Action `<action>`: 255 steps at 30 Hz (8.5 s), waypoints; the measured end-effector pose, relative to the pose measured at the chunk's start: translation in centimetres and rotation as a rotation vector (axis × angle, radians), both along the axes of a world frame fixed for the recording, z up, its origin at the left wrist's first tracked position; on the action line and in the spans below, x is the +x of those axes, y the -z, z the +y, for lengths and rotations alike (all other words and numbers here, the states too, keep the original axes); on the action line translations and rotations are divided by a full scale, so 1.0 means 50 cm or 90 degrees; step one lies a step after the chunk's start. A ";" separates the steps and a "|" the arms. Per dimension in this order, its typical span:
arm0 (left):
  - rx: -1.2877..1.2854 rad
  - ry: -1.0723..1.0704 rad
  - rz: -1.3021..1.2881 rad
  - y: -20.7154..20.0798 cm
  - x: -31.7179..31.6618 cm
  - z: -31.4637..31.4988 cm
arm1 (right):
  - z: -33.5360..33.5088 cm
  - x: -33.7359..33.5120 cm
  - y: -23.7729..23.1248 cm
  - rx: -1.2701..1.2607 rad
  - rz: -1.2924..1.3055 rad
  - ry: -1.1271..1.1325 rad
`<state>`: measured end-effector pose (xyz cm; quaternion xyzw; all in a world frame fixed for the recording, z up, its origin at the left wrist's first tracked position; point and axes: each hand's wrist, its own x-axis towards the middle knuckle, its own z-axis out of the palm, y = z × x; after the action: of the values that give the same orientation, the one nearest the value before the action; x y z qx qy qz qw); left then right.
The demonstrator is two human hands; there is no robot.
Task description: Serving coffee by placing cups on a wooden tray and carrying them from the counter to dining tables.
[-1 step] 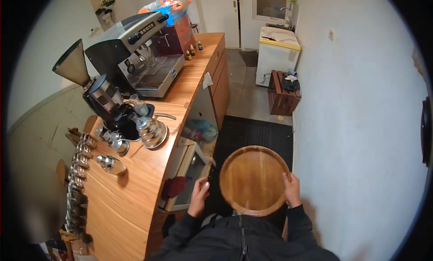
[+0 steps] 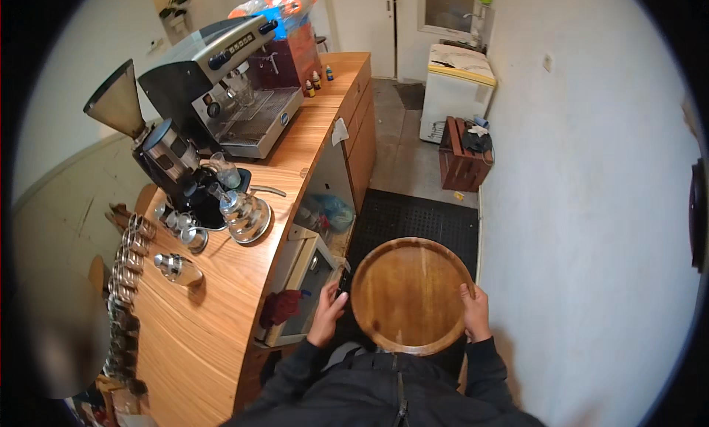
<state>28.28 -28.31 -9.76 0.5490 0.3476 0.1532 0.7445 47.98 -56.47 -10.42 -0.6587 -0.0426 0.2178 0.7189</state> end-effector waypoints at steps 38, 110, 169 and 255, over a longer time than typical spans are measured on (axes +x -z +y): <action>-0.215 0.043 -0.258 -0.086 1.996 0.688 | 0.728 1.902 -0.060 0.287 0.211 -0.083; 0.096 -1.213 -0.607 -0.083 1.837 3.134 | 4.357 1.687 -0.005 -0.055 0.353 -1.498; 0.555 -2.267 -0.395 0.064 0.067 2.250 | 3.099 -0.997 -0.118 -0.385 0.124 -2.462; 1.466 -1.970 -0.519 0.040 -0.053 2.150 | 2.630 -0.774 -0.153 0.886 0.294 -2.657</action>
<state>25.64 79.21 -11.75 0.0939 -0.0373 -0.7701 0.6299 9.28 75.05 -2.78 -0.6258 0.4673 -0.4575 0.4252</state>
